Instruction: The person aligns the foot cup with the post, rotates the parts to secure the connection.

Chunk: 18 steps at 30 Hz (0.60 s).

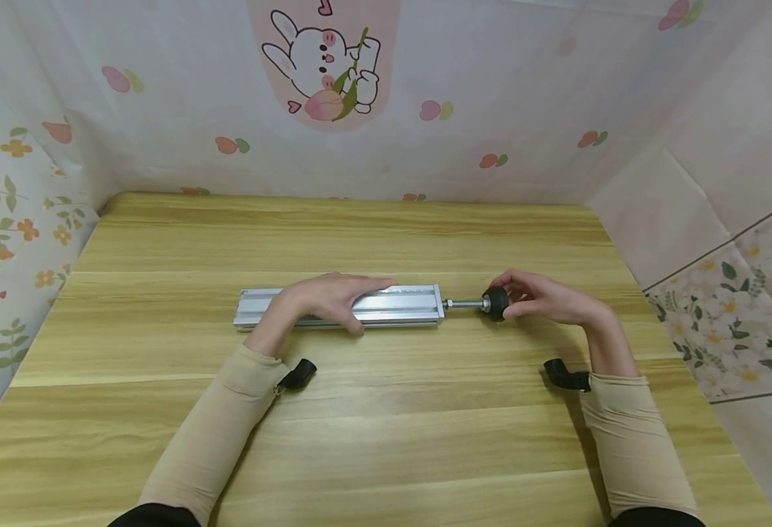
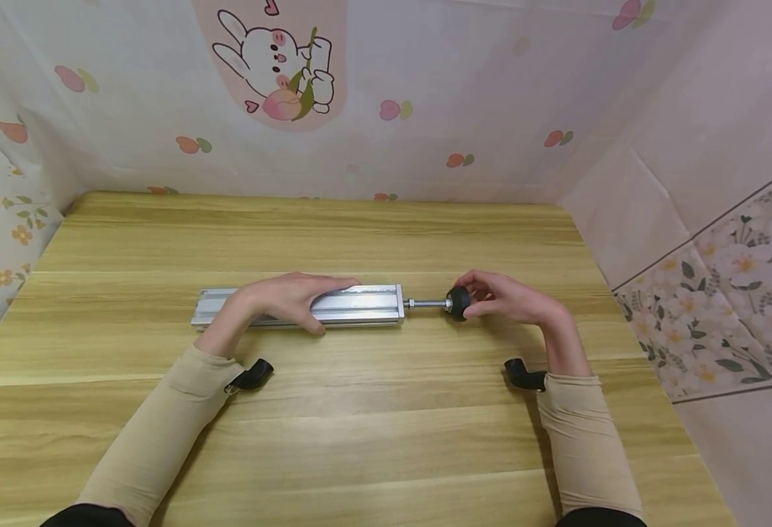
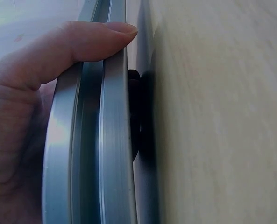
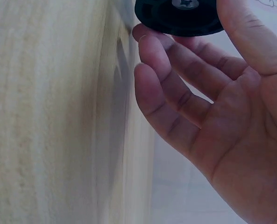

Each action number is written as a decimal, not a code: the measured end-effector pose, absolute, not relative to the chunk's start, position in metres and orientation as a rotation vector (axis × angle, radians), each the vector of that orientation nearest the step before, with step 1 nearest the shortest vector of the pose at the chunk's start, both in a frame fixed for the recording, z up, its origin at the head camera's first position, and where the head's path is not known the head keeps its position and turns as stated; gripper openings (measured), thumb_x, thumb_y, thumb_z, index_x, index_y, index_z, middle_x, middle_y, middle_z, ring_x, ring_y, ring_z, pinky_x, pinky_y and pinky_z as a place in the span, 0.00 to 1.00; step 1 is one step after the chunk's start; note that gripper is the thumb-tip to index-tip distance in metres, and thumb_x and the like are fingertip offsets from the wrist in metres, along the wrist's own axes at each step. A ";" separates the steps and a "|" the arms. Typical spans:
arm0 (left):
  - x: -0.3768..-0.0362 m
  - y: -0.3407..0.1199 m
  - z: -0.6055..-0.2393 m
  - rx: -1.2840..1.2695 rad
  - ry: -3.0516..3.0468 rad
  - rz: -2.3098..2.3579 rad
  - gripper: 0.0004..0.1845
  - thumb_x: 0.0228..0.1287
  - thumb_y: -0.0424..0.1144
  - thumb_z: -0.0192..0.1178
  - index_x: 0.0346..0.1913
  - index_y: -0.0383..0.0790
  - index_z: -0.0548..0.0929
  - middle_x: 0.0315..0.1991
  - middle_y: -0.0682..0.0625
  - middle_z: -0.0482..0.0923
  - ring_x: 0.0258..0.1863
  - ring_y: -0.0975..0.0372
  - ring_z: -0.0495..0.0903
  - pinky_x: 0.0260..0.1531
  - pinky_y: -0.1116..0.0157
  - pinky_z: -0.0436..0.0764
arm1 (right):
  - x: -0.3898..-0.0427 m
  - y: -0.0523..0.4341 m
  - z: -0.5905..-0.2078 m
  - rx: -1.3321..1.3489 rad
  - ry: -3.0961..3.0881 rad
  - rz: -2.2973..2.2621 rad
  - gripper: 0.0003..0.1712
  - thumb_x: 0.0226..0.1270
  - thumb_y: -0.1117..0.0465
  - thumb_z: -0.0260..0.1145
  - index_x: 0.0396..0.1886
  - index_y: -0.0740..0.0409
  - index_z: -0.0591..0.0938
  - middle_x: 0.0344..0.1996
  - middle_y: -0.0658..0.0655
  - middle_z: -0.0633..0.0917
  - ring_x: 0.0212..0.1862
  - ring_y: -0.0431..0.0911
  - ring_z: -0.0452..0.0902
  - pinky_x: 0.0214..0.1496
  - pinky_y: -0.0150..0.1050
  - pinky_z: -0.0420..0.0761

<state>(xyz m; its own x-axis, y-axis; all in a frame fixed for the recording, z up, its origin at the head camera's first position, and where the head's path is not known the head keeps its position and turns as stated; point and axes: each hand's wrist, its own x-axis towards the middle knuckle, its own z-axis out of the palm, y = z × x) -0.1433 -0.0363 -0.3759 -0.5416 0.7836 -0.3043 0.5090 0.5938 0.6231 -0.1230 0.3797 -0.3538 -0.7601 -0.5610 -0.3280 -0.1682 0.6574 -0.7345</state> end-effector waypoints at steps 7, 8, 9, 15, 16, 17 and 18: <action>-0.144 -0.036 -0.380 1.041 2.272 0.628 0.55 0.51 0.40 0.68 0.83 0.54 0.54 0.80 0.51 0.62 0.45 0.58 0.73 0.56 0.57 0.73 | -0.124 0.382 -0.355 -0.586 2.324 -0.964 0.34 0.66 0.62 0.72 0.69 0.63 0.72 0.63 0.64 0.78 0.54 0.47 0.79 0.55 0.36 0.81; -0.144 -0.036 -0.380 1.040 2.269 0.628 0.55 0.51 0.40 0.68 0.83 0.54 0.54 0.80 0.51 0.62 0.44 0.59 0.73 0.55 0.58 0.73 | -0.123 0.382 -0.355 -0.587 2.316 -0.976 0.36 0.65 0.63 0.74 0.70 0.63 0.71 0.64 0.64 0.76 0.55 0.48 0.79 0.56 0.37 0.81; -0.144 -0.036 -0.380 1.037 2.266 0.632 0.55 0.51 0.40 0.68 0.83 0.54 0.54 0.80 0.51 0.62 0.42 0.58 0.73 0.55 0.58 0.73 | -0.123 0.381 -0.356 -0.585 2.304 -0.991 0.38 0.63 0.64 0.75 0.70 0.64 0.69 0.66 0.64 0.74 0.55 0.48 0.79 0.57 0.38 0.82; -0.144 -0.036 -0.380 1.034 2.262 0.630 0.55 0.51 0.40 0.67 0.83 0.55 0.53 0.80 0.52 0.62 0.33 0.61 0.70 0.50 0.60 0.72 | -0.123 0.374 -0.359 -0.555 2.299 -0.991 0.43 0.55 0.65 0.80 0.68 0.62 0.69 0.64 0.63 0.73 0.53 0.49 0.78 0.55 0.40 0.83; -0.144 -0.036 -0.380 1.034 2.261 0.629 0.55 0.51 0.40 0.68 0.83 0.55 0.53 0.80 0.52 0.63 0.32 0.62 0.69 0.49 0.60 0.72 | -0.124 0.373 -0.360 -0.546 2.304 -0.984 0.42 0.54 0.64 0.80 0.67 0.62 0.70 0.64 0.63 0.74 0.53 0.50 0.79 0.54 0.39 0.83; -0.144 -0.036 -0.380 1.036 2.261 0.627 0.55 0.51 0.40 0.67 0.83 0.55 0.53 0.80 0.52 0.62 0.30 0.62 0.68 0.48 0.60 0.72 | -0.124 0.371 -0.360 -0.535 2.307 -0.980 0.42 0.54 0.64 0.81 0.67 0.62 0.70 0.63 0.63 0.74 0.52 0.50 0.79 0.54 0.39 0.83; -0.145 -0.036 -0.379 1.037 2.261 0.626 0.55 0.51 0.40 0.67 0.83 0.55 0.53 0.80 0.52 0.62 0.29 0.63 0.67 0.48 0.60 0.72 | -0.124 0.370 -0.361 -0.524 2.308 -0.981 0.42 0.53 0.64 0.81 0.66 0.62 0.70 0.63 0.63 0.74 0.52 0.51 0.79 0.53 0.38 0.83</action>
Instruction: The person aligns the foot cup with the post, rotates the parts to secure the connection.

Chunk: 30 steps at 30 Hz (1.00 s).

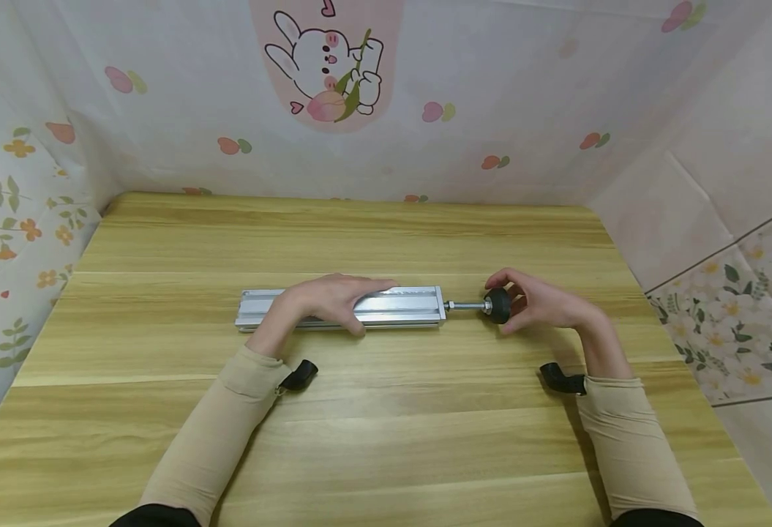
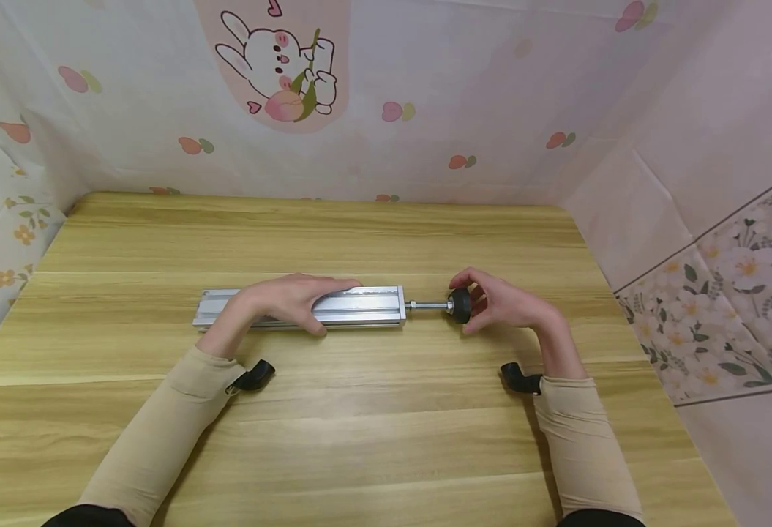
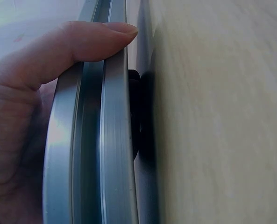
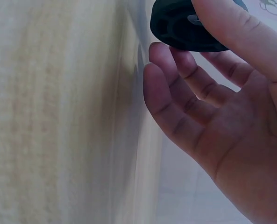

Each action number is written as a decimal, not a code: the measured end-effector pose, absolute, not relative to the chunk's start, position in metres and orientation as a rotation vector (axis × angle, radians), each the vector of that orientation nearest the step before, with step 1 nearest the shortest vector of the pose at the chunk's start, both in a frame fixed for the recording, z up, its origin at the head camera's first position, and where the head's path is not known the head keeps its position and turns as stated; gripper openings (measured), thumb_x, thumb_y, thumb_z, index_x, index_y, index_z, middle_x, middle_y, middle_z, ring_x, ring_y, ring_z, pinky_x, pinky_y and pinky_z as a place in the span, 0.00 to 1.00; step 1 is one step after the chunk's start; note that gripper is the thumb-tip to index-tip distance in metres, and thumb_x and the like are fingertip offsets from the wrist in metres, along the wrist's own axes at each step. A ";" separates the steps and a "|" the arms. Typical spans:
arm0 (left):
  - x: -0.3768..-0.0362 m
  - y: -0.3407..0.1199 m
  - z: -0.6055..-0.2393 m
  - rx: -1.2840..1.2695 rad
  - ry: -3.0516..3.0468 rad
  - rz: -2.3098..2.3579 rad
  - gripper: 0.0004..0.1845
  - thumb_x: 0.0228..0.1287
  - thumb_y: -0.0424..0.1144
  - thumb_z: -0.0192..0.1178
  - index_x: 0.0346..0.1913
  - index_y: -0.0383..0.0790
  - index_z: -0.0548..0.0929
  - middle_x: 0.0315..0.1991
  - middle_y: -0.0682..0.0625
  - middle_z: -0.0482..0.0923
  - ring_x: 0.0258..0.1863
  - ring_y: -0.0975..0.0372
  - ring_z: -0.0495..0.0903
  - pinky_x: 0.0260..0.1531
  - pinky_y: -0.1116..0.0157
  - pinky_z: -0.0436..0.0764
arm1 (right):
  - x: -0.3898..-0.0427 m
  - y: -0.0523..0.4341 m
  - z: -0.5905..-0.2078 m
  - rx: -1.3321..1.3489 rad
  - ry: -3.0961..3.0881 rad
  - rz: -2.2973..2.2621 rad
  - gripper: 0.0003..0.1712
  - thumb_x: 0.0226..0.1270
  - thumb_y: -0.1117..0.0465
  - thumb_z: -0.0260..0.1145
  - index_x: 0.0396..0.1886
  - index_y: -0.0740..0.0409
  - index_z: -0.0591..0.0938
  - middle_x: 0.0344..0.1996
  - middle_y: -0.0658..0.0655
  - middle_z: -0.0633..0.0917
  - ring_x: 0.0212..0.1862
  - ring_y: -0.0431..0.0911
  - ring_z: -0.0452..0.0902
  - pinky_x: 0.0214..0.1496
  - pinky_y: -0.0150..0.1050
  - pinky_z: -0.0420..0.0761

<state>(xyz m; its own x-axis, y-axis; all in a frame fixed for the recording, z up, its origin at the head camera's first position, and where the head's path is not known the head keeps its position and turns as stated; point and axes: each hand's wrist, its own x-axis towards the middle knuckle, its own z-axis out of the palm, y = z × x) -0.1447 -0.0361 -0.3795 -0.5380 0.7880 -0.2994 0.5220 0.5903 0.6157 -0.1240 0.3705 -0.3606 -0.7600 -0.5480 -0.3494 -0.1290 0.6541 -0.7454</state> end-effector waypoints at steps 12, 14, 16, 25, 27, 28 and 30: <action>-0.145 -0.036 -0.379 1.045 2.264 0.626 0.55 0.51 0.40 0.68 0.84 0.55 0.53 0.80 0.51 0.62 0.28 0.63 0.67 0.49 0.60 0.73 | -0.122 0.377 -0.356 -0.562 2.318 -0.996 0.31 0.63 0.63 0.75 0.63 0.63 0.73 0.56 0.64 0.80 0.51 0.47 0.81 0.55 0.36 0.81; -0.145 -0.036 -0.379 1.042 2.260 0.626 0.55 0.52 0.41 0.68 0.84 0.55 0.53 0.80 0.51 0.61 0.29 0.62 0.68 0.51 0.59 0.73 | -0.122 0.378 -0.356 -0.569 2.321 -0.977 0.29 0.65 0.63 0.73 0.64 0.62 0.74 0.55 0.62 0.82 0.50 0.47 0.81 0.54 0.35 0.80; -0.144 -0.036 -0.378 1.038 2.260 0.626 0.55 0.52 0.41 0.68 0.84 0.54 0.53 0.81 0.51 0.61 0.31 0.62 0.69 0.53 0.58 0.73 | -0.123 0.379 -0.357 -0.572 2.325 -0.957 0.28 0.67 0.61 0.72 0.65 0.61 0.75 0.54 0.61 0.83 0.51 0.45 0.81 0.53 0.34 0.80; -0.144 -0.036 -0.378 1.026 2.262 0.634 0.55 0.51 0.41 0.67 0.84 0.54 0.53 0.80 0.51 0.61 0.38 0.60 0.72 0.54 0.58 0.72 | -0.124 0.380 -0.358 -0.576 2.331 -0.933 0.39 0.63 0.62 0.75 0.73 0.60 0.71 0.64 0.63 0.78 0.54 0.50 0.79 0.56 0.36 0.81; -0.144 -0.036 -0.379 1.029 2.260 0.635 0.55 0.52 0.41 0.67 0.84 0.55 0.53 0.80 0.51 0.61 0.42 0.59 0.72 0.55 0.58 0.72 | -0.124 0.378 -0.358 -0.574 2.316 -0.948 0.43 0.59 0.62 0.78 0.73 0.60 0.69 0.68 0.64 0.74 0.55 0.52 0.79 0.56 0.37 0.81; -0.144 -0.036 -0.379 1.029 2.261 0.637 0.55 0.52 0.40 0.68 0.83 0.55 0.53 0.81 0.51 0.61 0.44 0.59 0.72 0.56 0.58 0.72 | -0.124 0.376 -0.359 -0.570 2.309 -0.954 0.45 0.58 0.62 0.79 0.73 0.61 0.68 0.69 0.65 0.73 0.54 0.53 0.79 0.56 0.38 0.82; -0.144 -0.036 -0.379 1.028 2.260 0.641 0.55 0.52 0.40 0.68 0.83 0.55 0.53 0.80 0.51 0.61 0.43 0.58 0.72 0.55 0.58 0.72 | -0.124 0.372 -0.361 -0.551 2.304 -0.955 0.46 0.55 0.62 0.80 0.71 0.61 0.68 0.68 0.65 0.72 0.53 0.53 0.78 0.54 0.37 0.82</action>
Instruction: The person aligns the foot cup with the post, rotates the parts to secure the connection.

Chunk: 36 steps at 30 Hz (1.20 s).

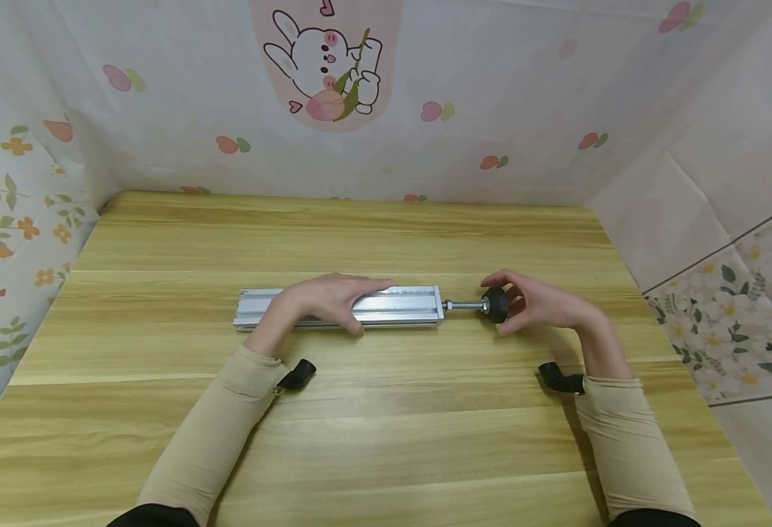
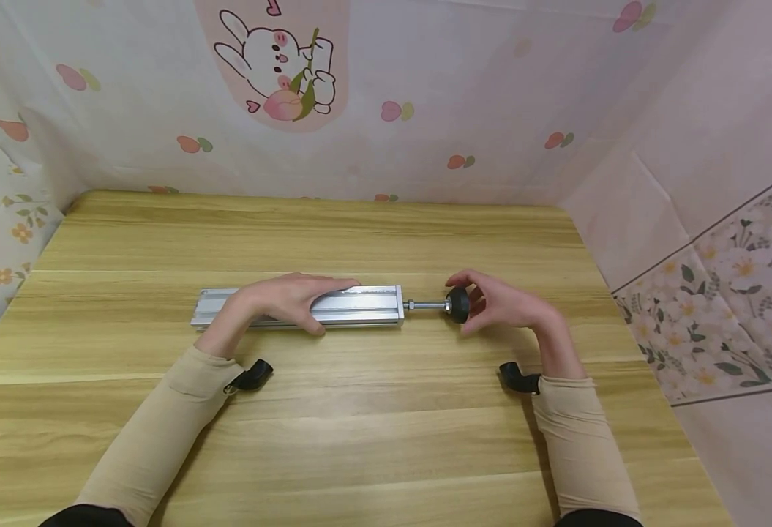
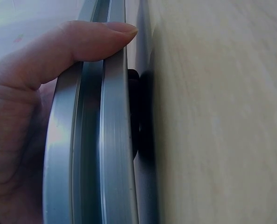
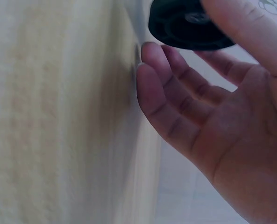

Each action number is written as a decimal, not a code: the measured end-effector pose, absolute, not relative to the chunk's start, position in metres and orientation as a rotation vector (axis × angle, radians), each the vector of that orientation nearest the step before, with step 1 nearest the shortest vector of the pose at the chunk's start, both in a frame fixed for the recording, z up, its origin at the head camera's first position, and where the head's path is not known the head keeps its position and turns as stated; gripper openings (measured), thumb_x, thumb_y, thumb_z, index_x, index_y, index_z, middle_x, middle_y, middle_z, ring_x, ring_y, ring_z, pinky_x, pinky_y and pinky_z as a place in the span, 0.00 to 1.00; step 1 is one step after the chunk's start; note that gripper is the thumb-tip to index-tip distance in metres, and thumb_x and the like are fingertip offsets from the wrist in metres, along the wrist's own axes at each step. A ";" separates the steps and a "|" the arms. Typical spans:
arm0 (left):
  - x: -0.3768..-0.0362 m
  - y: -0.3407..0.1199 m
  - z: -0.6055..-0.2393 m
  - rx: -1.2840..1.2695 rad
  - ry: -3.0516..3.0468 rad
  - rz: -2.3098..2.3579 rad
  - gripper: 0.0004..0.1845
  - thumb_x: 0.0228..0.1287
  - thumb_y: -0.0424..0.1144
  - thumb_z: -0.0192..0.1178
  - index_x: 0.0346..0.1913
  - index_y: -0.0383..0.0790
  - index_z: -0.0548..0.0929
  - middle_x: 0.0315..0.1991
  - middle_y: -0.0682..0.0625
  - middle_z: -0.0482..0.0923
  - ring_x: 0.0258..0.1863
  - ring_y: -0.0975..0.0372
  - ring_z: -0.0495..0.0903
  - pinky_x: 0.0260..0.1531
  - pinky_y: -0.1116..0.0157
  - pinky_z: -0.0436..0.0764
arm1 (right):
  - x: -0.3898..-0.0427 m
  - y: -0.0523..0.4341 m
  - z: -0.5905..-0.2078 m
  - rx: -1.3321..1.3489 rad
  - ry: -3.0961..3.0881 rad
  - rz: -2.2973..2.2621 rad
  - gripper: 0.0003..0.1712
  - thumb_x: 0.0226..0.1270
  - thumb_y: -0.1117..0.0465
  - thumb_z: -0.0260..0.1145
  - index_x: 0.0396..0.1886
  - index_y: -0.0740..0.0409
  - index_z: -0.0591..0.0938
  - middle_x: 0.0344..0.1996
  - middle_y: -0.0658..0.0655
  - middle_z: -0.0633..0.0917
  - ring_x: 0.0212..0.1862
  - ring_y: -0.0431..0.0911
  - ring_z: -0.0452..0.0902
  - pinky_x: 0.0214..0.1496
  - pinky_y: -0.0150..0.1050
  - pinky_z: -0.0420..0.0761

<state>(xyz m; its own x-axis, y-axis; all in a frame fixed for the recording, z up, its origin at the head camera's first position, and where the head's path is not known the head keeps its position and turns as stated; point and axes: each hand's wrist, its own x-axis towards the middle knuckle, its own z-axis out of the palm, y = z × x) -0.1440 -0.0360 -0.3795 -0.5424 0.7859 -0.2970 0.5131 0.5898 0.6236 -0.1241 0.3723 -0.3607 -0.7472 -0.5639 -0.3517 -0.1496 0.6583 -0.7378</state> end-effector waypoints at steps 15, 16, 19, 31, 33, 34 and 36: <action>-0.145 -0.035 -0.380 1.031 2.260 0.632 0.55 0.52 0.41 0.67 0.84 0.55 0.53 0.79 0.52 0.63 0.30 0.62 0.67 0.48 0.60 0.72 | -0.121 0.371 -0.358 -0.476 2.337 -0.968 0.39 0.57 0.62 0.79 0.64 0.66 0.69 0.55 0.67 0.79 0.53 0.54 0.81 0.52 0.36 0.82; -0.145 -0.035 -0.380 1.029 2.260 0.632 0.55 0.52 0.41 0.67 0.84 0.54 0.53 0.79 0.52 0.64 0.29 0.62 0.65 0.47 0.60 0.72 | -0.121 0.371 -0.357 -0.471 2.336 -0.966 0.38 0.58 0.62 0.79 0.64 0.65 0.70 0.54 0.66 0.80 0.53 0.54 0.81 0.52 0.35 0.82; -0.145 -0.035 -0.381 1.031 2.267 0.631 0.55 0.51 0.41 0.68 0.83 0.54 0.53 0.78 0.52 0.65 0.34 0.61 0.70 0.48 0.60 0.72 | -0.121 0.373 -0.355 -0.486 2.343 -0.944 0.34 0.62 0.60 0.76 0.64 0.64 0.72 0.54 0.64 0.82 0.54 0.53 0.80 0.51 0.34 0.81; -0.145 -0.036 -0.380 1.025 2.264 0.636 0.55 0.49 0.41 0.67 0.83 0.55 0.54 0.77 0.51 0.67 0.30 0.62 0.67 0.46 0.61 0.71 | -0.122 0.381 -0.355 -0.538 2.360 -0.861 0.25 0.74 0.58 0.65 0.66 0.61 0.74 0.53 0.60 0.81 0.51 0.47 0.78 0.52 0.34 0.78; -0.144 -0.036 -0.380 1.022 2.262 0.638 0.55 0.49 0.40 0.67 0.83 0.55 0.54 0.77 0.52 0.67 0.31 0.61 0.68 0.47 0.61 0.72 | -0.122 0.382 -0.355 -0.525 2.349 -0.856 0.25 0.75 0.56 0.64 0.66 0.60 0.74 0.52 0.59 0.81 0.49 0.46 0.78 0.52 0.34 0.77; -0.144 -0.036 -0.379 1.021 2.264 0.638 0.55 0.49 0.40 0.68 0.83 0.56 0.54 0.77 0.52 0.66 0.32 0.61 0.69 0.48 0.61 0.72 | -0.122 0.382 -0.355 -0.518 2.343 -0.856 0.24 0.76 0.56 0.63 0.66 0.60 0.74 0.52 0.59 0.81 0.48 0.45 0.79 0.51 0.34 0.77; -0.144 -0.036 -0.379 1.016 2.265 0.637 0.56 0.49 0.40 0.68 0.83 0.56 0.54 0.78 0.52 0.66 0.33 0.61 0.69 0.49 0.61 0.72 | -0.122 0.383 -0.355 -0.518 2.338 -0.855 0.25 0.76 0.56 0.63 0.68 0.59 0.74 0.53 0.59 0.80 0.48 0.45 0.79 0.51 0.35 0.78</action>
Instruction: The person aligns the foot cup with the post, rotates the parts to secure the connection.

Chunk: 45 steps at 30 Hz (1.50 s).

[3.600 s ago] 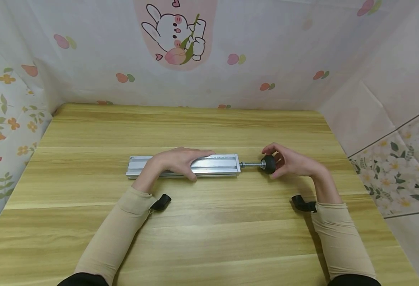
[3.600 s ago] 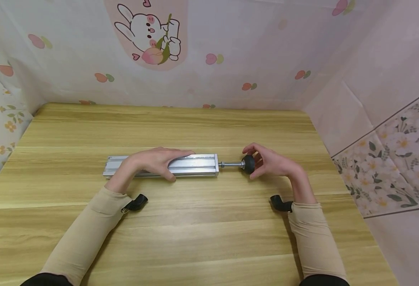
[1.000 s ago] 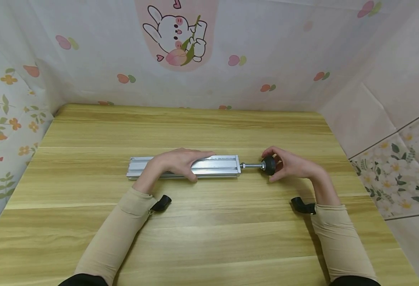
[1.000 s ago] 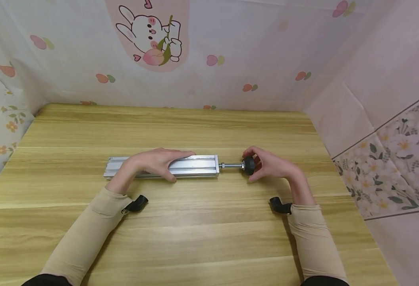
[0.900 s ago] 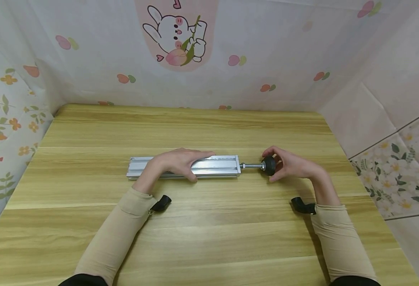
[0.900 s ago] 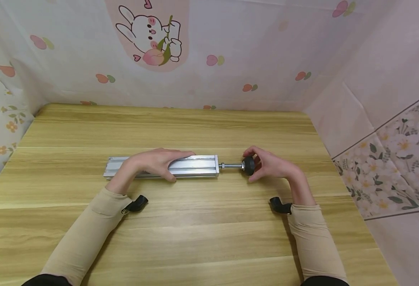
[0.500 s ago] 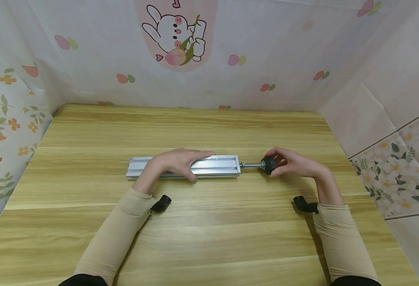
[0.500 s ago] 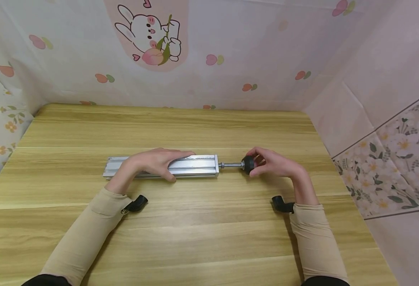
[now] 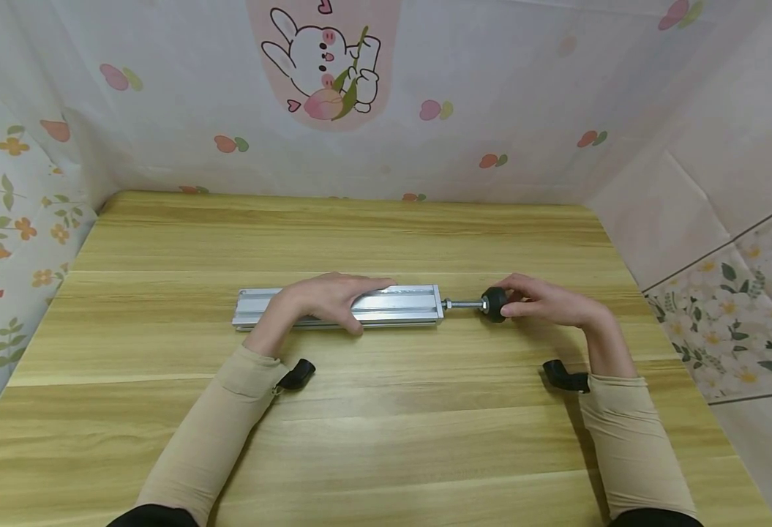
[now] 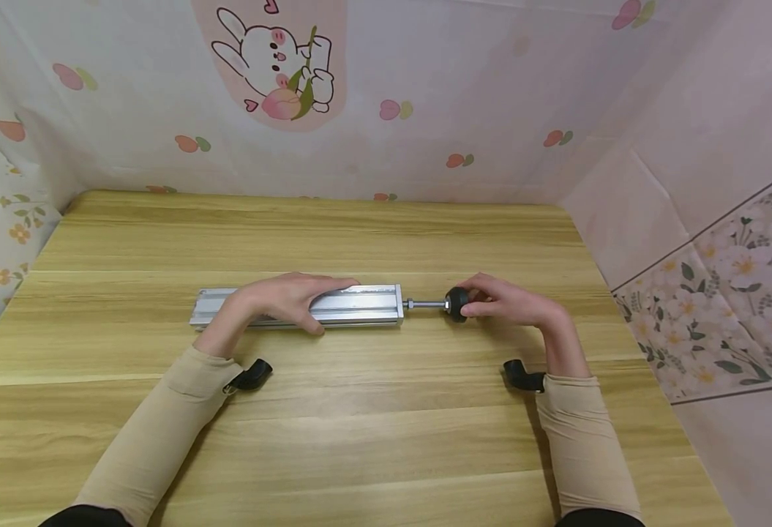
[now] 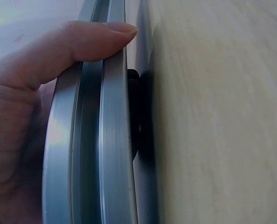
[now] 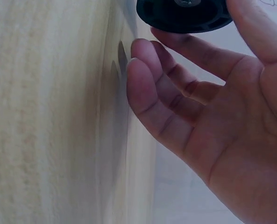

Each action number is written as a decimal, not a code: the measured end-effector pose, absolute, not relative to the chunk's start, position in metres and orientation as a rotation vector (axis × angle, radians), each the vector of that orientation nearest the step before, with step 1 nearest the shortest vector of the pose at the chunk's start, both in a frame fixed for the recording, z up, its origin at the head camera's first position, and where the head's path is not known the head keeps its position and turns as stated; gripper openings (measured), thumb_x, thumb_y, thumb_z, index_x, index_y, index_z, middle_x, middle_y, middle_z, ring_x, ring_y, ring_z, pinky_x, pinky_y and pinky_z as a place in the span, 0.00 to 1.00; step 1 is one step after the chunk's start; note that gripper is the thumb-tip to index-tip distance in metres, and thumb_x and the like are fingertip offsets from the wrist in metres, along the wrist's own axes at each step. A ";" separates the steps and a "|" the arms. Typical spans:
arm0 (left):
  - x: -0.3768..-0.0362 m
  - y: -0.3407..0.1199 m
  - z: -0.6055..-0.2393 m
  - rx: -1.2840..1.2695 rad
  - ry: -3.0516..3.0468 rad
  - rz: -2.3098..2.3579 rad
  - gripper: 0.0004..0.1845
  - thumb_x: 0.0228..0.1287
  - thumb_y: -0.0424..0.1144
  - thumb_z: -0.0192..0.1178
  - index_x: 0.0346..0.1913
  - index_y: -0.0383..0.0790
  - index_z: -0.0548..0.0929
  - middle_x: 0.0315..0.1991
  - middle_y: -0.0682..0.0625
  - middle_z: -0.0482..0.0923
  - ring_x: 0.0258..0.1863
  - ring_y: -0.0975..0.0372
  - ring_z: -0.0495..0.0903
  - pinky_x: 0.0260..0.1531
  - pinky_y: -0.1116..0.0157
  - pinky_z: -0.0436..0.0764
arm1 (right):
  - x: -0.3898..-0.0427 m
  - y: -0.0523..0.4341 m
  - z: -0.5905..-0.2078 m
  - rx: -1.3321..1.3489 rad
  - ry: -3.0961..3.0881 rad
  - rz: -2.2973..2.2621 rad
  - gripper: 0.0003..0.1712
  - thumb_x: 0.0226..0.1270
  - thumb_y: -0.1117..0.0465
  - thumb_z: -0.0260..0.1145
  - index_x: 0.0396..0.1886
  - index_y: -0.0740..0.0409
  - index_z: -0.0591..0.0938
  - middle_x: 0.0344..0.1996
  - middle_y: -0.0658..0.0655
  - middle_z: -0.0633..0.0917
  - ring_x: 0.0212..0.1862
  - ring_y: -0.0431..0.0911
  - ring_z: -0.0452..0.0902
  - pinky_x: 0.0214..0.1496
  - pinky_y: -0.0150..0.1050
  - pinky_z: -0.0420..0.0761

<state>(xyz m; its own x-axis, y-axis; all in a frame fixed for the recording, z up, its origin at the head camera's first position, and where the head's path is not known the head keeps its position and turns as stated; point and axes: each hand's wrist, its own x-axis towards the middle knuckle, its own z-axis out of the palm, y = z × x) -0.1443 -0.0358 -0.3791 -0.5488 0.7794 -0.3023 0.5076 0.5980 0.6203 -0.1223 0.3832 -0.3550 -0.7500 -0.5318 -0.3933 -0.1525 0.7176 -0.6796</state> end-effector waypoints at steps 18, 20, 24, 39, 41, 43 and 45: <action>-0.144 -0.036 -0.377 1.034 2.260 0.633 0.55 0.50 0.39 0.67 0.83 0.54 0.53 0.75 0.51 0.68 0.27 0.63 0.65 0.40 0.62 0.70 | -0.124 0.368 -0.362 -0.514 2.342 -0.938 0.41 0.52 0.64 0.82 0.63 0.64 0.71 0.58 0.65 0.77 0.48 0.51 0.79 0.48 0.37 0.83; -0.144 -0.036 -0.378 1.030 2.256 0.635 0.55 0.51 0.39 0.67 0.83 0.54 0.53 0.75 0.52 0.68 0.26 0.63 0.65 0.39 0.62 0.70 | -0.124 0.368 -0.362 -0.512 2.341 -0.947 0.42 0.52 0.64 0.82 0.63 0.64 0.70 0.58 0.65 0.76 0.48 0.52 0.79 0.49 0.38 0.83; -0.144 -0.036 -0.379 1.030 2.259 0.637 0.55 0.50 0.39 0.67 0.83 0.54 0.54 0.77 0.52 0.66 0.27 0.63 0.66 0.43 0.61 0.71 | -0.124 0.369 -0.362 -0.519 2.334 -0.972 0.43 0.52 0.65 0.82 0.64 0.65 0.68 0.58 0.66 0.76 0.50 0.52 0.80 0.51 0.41 0.84; -0.143 -0.036 -0.379 1.027 2.268 0.624 0.54 0.51 0.40 0.67 0.83 0.55 0.54 0.79 0.52 0.63 0.32 0.62 0.68 0.48 0.60 0.72 | -0.123 0.376 -0.360 -0.509 2.356 -0.944 0.34 0.60 0.61 0.78 0.62 0.62 0.71 0.50 0.62 0.82 0.50 0.50 0.81 0.52 0.35 0.81; -0.143 -0.036 -0.378 1.026 2.265 0.625 0.54 0.52 0.40 0.67 0.83 0.55 0.53 0.79 0.52 0.64 0.29 0.62 0.66 0.45 0.60 0.72 | -0.122 0.376 -0.359 -0.526 2.352 -0.947 0.33 0.61 0.62 0.77 0.62 0.62 0.72 0.50 0.62 0.82 0.50 0.50 0.81 0.52 0.35 0.81; -0.143 -0.035 -0.378 1.026 2.262 0.628 0.54 0.51 0.40 0.67 0.83 0.55 0.53 0.78 0.52 0.65 0.27 0.63 0.65 0.42 0.61 0.71 | -0.122 0.377 -0.357 -0.536 2.350 -0.945 0.31 0.62 0.62 0.75 0.62 0.63 0.73 0.51 0.62 0.82 0.51 0.50 0.80 0.53 0.36 0.81; -0.144 -0.036 -0.377 1.028 2.262 0.631 0.54 0.51 0.40 0.67 0.83 0.55 0.54 0.78 0.52 0.65 0.27 0.63 0.64 0.43 0.61 0.71 | -0.122 0.377 -0.356 -0.530 2.355 -0.923 0.31 0.64 0.61 0.74 0.64 0.63 0.74 0.52 0.62 0.83 0.52 0.50 0.80 0.53 0.36 0.80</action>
<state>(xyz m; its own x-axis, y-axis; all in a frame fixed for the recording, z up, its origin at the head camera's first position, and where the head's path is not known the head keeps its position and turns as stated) -0.1436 -0.0355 -0.3775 -0.5421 0.7847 -0.3007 0.5158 0.5932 0.6181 -0.1216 0.3773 -0.3556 -0.7710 -0.5343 -0.3467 -0.1566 0.6866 -0.7099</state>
